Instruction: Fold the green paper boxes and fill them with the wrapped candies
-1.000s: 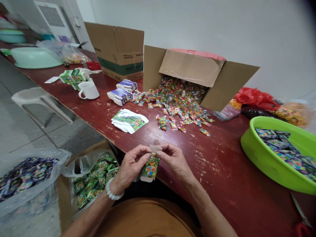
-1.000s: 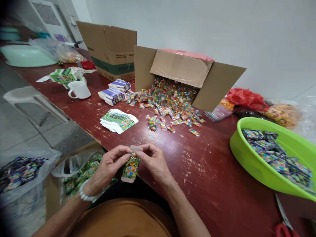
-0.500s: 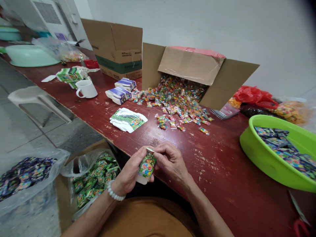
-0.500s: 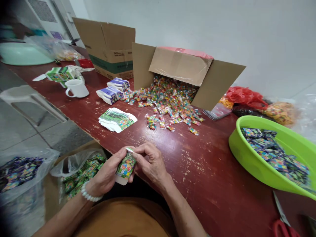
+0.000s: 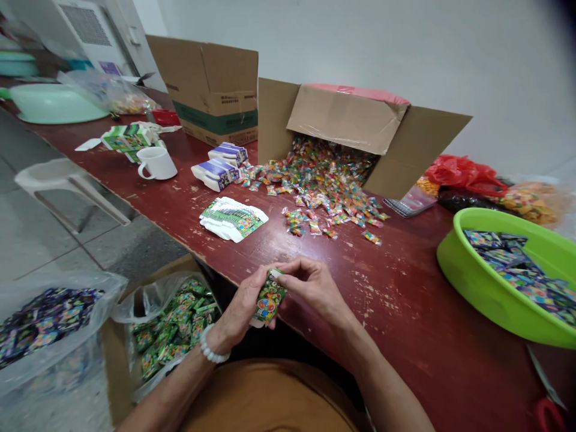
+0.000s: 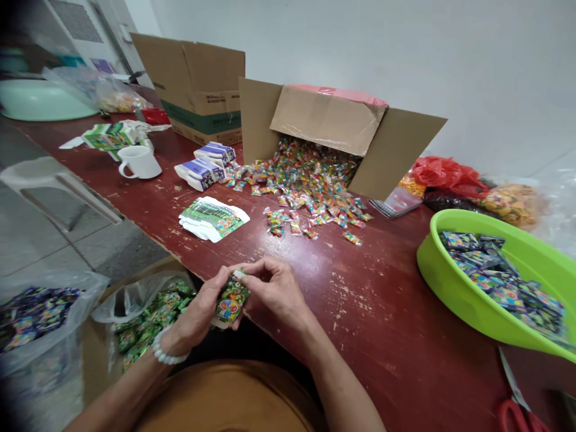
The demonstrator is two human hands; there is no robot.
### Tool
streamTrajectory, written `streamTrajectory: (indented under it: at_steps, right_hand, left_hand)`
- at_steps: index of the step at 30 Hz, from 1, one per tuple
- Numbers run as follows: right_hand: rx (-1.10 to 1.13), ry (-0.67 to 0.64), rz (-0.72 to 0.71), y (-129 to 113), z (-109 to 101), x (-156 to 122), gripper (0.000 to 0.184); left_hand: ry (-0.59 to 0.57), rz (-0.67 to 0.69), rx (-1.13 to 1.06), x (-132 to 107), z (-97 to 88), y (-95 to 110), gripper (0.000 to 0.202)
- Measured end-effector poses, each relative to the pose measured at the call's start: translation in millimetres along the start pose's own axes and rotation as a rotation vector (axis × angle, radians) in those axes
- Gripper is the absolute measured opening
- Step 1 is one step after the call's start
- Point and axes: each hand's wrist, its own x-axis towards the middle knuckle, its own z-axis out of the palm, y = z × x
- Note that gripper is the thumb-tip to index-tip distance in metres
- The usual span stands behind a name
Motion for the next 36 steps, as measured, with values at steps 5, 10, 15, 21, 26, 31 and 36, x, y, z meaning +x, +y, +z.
streamTrajectory:
  at_steps: [5,10,15,21,26,31,36]
  right_hand:
    - [0.248,-0.048,0.127,-3,-1,2,0.018]
    - [-0.058,-0.034,-0.074,-2,-1,-2,0.013]
    - [-0.256,-0.090,-0.268,8,3,-11,0.013]
    - [-0.407,-0.120,-0.181,28,-20,25,0.021]
    - [-0.888,0.203,-0.237,48,-55,94,0.029]
    - [-0.956,0.241,-0.184,73,-51,108,0.023]
    - [-0.893,0.279,-0.156,77,-62,94,0.019]
  left_hand:
    - [-0.077,-0.021,-0.078,2,-2.2,-3,0.067]
    - [-0.019,-0.016,-0.111,4,-3.7,-6,0.064]
    - [0.068,-0.021,-0.102,6,-4.3,-11,0.057]
    - [0.074,-0.039,-0.143,4,-5.9,-10,0.046]
    - [0.056,-0.043,-0.190,3,-7.7,-4,0.045]
    - [0.104,-0.007,-0.155,6,-16.5,-8,0.039]
    - [0.187,0.049,-0.175,13,-26.0,-14,0.041]
